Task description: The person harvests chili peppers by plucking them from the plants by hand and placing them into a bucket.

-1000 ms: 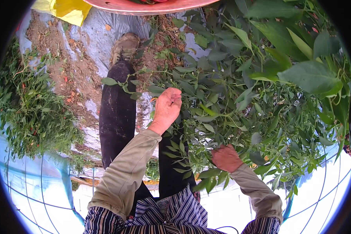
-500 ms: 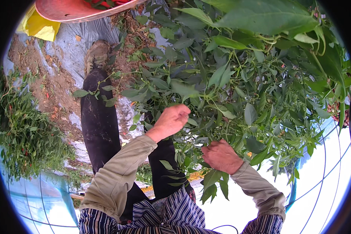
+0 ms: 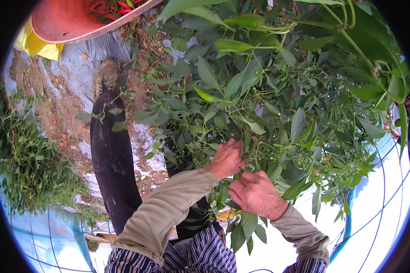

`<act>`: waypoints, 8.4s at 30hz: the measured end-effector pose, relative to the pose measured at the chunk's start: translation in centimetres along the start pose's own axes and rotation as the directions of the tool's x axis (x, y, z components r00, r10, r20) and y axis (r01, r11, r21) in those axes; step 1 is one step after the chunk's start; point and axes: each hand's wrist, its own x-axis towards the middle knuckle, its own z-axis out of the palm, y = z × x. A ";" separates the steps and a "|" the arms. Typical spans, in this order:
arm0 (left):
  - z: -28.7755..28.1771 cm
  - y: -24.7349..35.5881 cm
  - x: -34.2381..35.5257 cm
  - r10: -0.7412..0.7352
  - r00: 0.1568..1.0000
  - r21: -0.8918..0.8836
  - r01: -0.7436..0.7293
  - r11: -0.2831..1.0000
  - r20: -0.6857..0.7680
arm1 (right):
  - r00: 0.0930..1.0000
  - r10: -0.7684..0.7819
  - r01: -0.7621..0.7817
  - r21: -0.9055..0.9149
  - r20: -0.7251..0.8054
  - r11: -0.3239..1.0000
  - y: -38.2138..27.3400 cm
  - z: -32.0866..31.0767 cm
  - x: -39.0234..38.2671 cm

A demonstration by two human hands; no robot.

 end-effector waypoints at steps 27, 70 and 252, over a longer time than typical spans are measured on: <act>-17.5 -3.9 -3.8 -0.492 0.856 -0.809 0.173 0.561 -0.158 | 0.852 0.186 -0.086 0.221 -0.489 0.972 -2.1 -2.4 7.2; -14.9 -4.3 -0.5 -0.193 0.785 -0.307 0.004 0.952 -0.589 | 0.997 0.055 -0.036 -0.290 0.056 0.956 11.9 10.5 -6.3; -14.4 18.1 -2.4 -0.595 0.800 -0.850 0.363 0.382 0.075 | 0.580 0.808 0.296 0.899 0.098 -0.322 -6.9 -1.0 -4.5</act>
